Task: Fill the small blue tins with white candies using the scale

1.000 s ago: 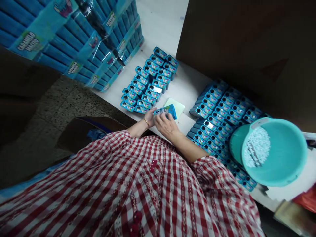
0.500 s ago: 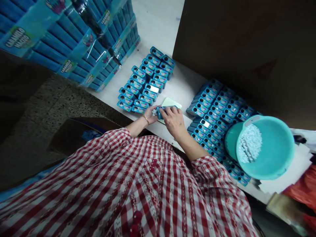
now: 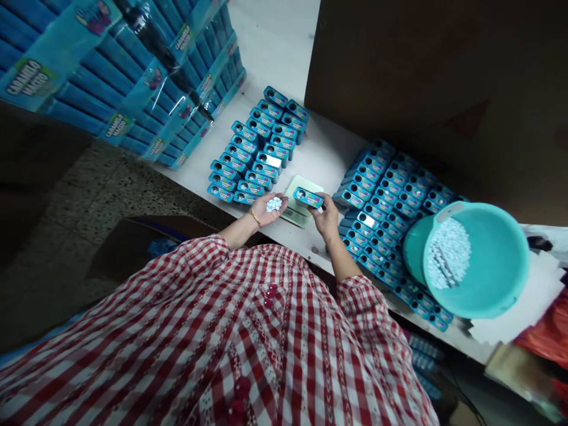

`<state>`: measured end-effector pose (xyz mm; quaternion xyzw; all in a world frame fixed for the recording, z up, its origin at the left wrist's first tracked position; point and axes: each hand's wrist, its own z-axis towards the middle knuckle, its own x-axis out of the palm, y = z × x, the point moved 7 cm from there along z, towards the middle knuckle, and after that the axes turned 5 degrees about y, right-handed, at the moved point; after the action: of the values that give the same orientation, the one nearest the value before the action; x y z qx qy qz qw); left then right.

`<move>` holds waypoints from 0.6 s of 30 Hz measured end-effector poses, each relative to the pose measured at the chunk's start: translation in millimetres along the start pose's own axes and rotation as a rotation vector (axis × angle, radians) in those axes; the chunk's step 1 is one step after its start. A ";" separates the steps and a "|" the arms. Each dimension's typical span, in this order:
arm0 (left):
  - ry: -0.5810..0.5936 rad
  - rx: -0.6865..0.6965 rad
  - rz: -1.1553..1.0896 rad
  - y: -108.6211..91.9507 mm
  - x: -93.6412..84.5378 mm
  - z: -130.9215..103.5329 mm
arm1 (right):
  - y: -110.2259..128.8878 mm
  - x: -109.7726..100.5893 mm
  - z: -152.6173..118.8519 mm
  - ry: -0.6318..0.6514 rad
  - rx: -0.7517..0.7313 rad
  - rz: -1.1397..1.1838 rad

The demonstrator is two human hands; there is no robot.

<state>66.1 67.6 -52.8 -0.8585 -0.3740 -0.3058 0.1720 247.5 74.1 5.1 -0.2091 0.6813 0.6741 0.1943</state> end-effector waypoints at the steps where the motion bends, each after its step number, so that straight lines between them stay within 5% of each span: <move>1: -0.004 -0.003 0.004 0.0 -3.1 -3.4 | -11.9 5.0 1.7 -0.020 0.037 0.058; 5: -0.057 -0.012 0.021 1.7 -22.6 -21.5 | -38.6 25.3 6.9 -0.036 0.117 0.081; 8: -0.108 -0.030 0.032 4.4 -39.8 -37.6 | -33.1 24.2 1.6 -0.001 0.058 -0.017; 13: -0.101 -0.093 0.078 11.8 -52.4 -54.4 | 33.9 20.8 -34.8 0.081 -0.231 -0.330; 18: -0.074 -0.196 0.087 25.7 -51.9 -56.7 | 88.7 94.1 -65.5 0.556 -0.379 -0.463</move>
<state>35.1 -6.9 -45.7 -0.8974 -0.3107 -0.3012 0.0862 121.3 6.9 29.0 -0.5635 0.5064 0.6439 0.1072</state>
